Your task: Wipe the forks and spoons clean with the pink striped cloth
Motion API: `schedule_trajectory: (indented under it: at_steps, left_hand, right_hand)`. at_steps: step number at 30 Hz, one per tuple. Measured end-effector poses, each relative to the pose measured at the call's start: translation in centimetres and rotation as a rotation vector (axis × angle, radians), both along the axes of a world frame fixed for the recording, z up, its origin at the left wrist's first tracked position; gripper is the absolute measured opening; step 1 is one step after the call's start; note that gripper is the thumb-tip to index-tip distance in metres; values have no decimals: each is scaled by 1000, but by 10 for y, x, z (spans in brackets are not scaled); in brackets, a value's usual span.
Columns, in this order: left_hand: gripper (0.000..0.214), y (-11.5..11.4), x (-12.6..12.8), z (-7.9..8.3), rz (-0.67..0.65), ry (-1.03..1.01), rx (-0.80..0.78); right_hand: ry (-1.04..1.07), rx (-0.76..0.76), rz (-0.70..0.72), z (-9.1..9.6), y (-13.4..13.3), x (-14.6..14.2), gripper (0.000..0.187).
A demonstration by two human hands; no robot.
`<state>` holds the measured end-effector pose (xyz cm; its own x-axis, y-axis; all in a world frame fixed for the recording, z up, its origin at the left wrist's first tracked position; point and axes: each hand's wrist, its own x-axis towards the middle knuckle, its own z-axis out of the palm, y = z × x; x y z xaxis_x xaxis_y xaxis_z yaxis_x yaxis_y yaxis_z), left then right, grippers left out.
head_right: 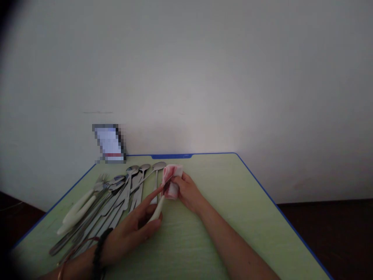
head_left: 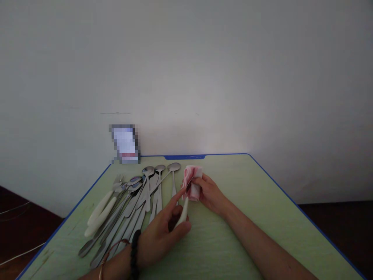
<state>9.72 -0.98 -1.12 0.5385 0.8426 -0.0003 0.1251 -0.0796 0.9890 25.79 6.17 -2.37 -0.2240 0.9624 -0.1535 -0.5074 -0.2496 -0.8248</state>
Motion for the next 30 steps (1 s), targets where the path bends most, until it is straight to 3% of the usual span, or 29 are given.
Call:
schedule_trajectory:
  at_steps: [9,14,19,25,30]
  left_hand:
    - [78,-3,-3,3,-107,-123,-98]
    - [62,-2,2,-4,67,-51,-186]
    - [59,0,6,-7,172,-175,-289]
    - [56,-1,8,-1,215,-87,-224]
    - [59,-1,4,0,223,-17,-50]
  right_hand:
    - [54,-39,-98,1,0,3,14]
    - [151,-70,-62,1,3,4,18]
    - [252,-46,61,1,3,8,26]
    - [297,9,-25,10,2,10,34]
    - [325,23,1,11,3,8,33]
